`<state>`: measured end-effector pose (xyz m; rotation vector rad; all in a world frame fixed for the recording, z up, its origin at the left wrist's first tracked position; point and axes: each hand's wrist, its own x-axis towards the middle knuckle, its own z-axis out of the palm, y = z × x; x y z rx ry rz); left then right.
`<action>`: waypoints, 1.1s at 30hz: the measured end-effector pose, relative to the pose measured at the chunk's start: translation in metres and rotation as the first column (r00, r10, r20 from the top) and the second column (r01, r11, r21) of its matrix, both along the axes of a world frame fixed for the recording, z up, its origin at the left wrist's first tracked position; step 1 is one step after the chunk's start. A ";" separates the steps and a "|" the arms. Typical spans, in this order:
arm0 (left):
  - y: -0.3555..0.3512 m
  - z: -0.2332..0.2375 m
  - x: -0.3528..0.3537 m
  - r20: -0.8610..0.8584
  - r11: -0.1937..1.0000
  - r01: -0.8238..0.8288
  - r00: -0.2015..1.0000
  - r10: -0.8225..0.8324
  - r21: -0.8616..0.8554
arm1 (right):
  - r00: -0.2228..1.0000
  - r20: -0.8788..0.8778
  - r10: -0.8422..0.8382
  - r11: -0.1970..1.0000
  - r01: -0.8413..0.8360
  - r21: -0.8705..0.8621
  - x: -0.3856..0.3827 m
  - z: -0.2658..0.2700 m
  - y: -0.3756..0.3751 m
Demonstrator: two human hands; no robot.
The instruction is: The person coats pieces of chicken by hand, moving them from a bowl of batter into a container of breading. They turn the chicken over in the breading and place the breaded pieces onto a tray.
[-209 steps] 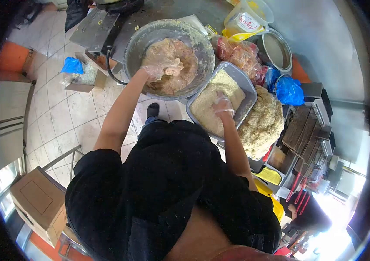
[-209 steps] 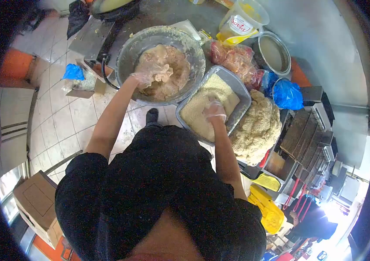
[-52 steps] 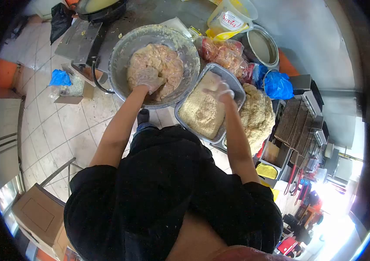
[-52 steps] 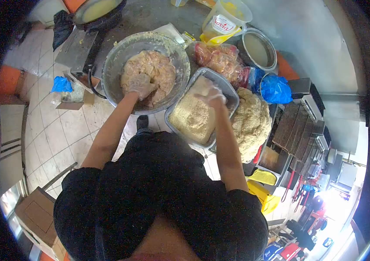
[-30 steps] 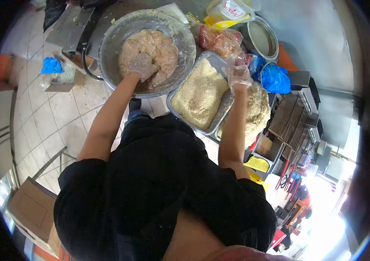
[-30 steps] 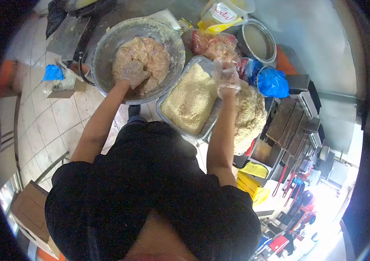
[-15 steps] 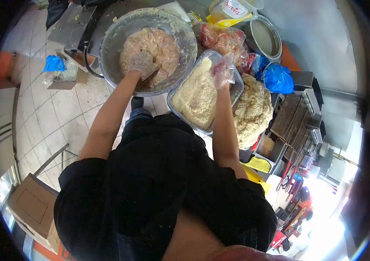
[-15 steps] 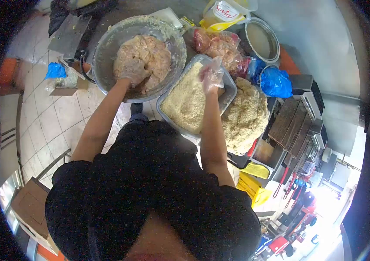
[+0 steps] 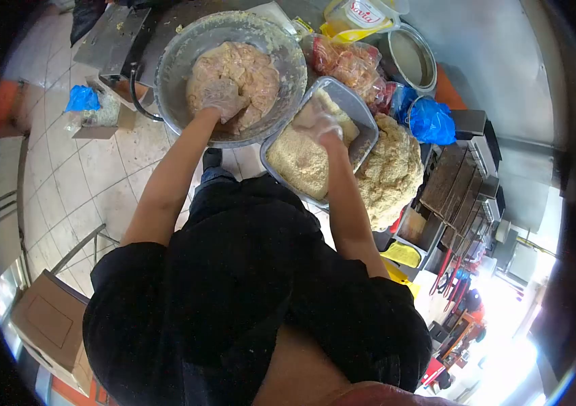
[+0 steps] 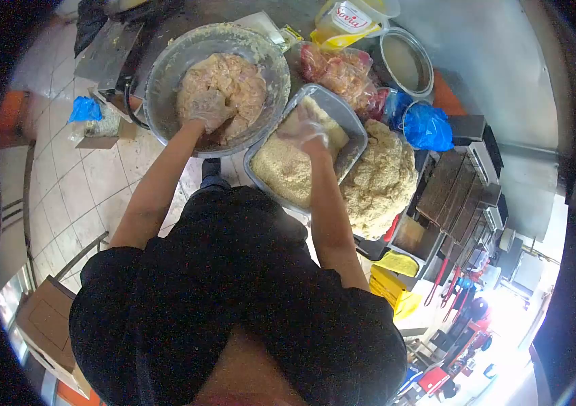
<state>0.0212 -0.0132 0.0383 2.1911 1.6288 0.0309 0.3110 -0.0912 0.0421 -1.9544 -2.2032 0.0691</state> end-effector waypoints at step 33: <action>0.001 0.004 -0.004 0.055 0.998 -0.015 0.998 0.018 -0.054 | -0.485 -0.672 -0.560 0.824 -0.241 -0.513 0.023 -0.054 -0.061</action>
